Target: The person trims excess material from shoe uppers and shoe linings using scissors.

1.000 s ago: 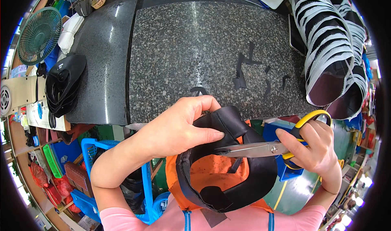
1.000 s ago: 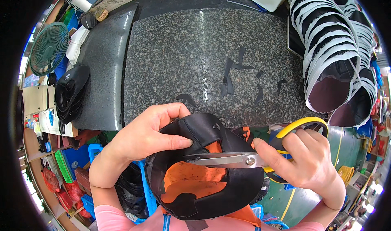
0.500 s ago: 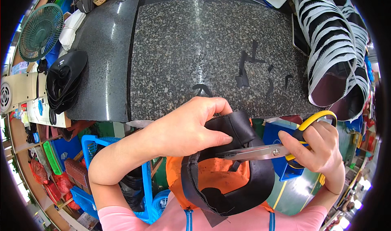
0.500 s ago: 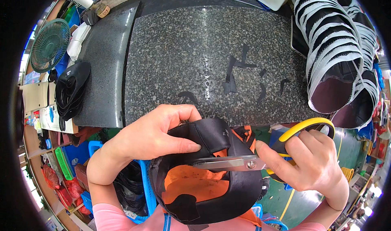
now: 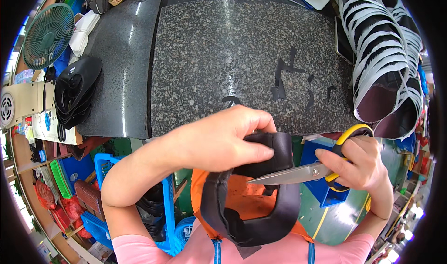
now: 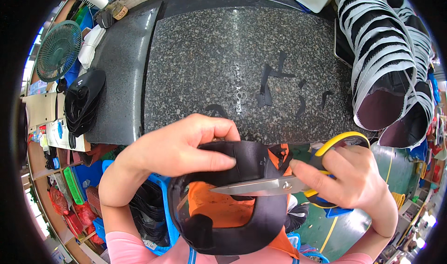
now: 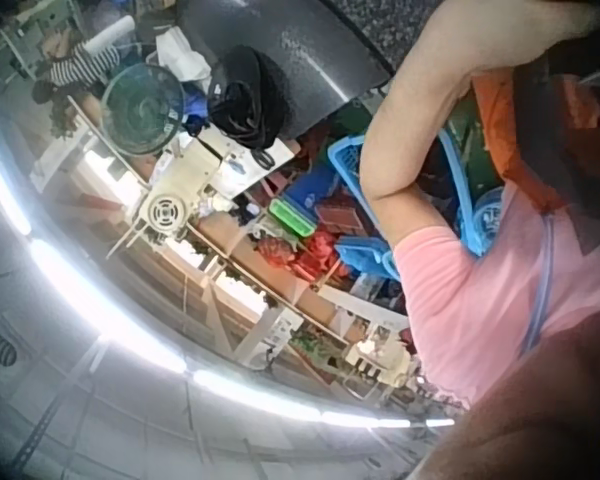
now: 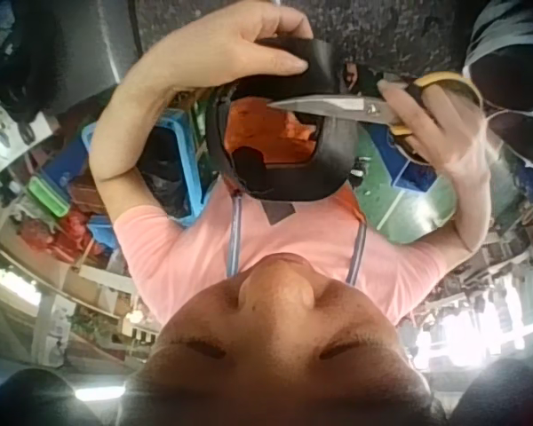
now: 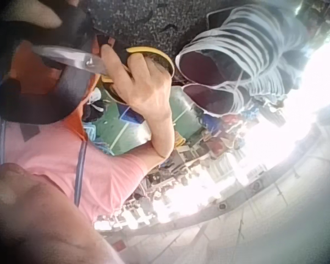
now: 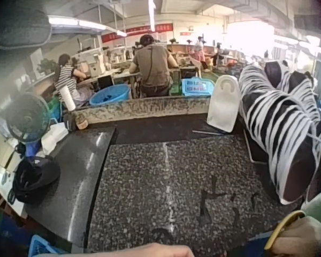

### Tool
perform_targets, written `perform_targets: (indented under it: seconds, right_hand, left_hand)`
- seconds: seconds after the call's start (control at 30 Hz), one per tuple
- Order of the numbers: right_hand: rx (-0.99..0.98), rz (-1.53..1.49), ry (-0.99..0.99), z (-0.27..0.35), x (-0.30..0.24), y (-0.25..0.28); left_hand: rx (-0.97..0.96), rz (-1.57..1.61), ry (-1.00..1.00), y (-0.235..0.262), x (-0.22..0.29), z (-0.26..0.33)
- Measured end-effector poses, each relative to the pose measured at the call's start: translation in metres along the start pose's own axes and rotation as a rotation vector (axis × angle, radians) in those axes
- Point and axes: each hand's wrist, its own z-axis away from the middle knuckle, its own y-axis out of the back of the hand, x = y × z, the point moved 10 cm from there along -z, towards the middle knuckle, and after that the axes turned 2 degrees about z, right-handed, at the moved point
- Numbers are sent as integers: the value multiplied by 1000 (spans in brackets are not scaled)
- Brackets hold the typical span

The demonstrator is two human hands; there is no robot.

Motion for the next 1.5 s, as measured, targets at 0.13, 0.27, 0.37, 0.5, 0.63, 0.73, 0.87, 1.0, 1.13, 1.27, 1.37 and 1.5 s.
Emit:
perform_targets:
  seconds: [0.13, 0.27, 0.37, 0.5, 0.63, 0.73, 0.87, 1.0, 1.13, 1.27, 1.37, 1.5]
  right_hand:
    - [317, -336, -367, 18, 62, -4]
    - [337, -789, -473, -34, 76, -43]
    - [211, -860, -586, -46, 75, -75]
    - [275, -864, -640, -47, 84, -79]
    - [240, -602, -212, -64, 49, -37]
    - [207, -584, -125, -67, 44, -18]
    - [200, -745, -105, -72, 54, -4]
    - [338, -453, -254, -59, 90, 12]
    - [683, 132, -571, -23, 85, 44]
    - [546, -336, -586, -10, 49, -10]
    - [368, -382, -628, -9, 28, -68]
    - [289, -304, -750, -8, 12, -102]
  left_hand:
    - [34, -54, -92, 22, 18, -13]
    - [246, -648, -252, 16, 63, -14]
    - [721, -876, -437, 48, 65, 10]
    - [910, -1004, -225, 75, 0, 29]
    - [766, -351, 9, 111, -82, 24]
    - [700, 183, -78, 100, -77, 16]
    - [704, 112, -134, 92, -58, -1]
    - [631, 330, -258, 84, -47, -26]
    - [756, 660, -162, 79, -57, -4]
    - [1017, 772, -453, 97, -74, 15]
    - [1137, 683, -502, 89, -83, 20]
    - [1239, 851, -722, 67, -85, 20]
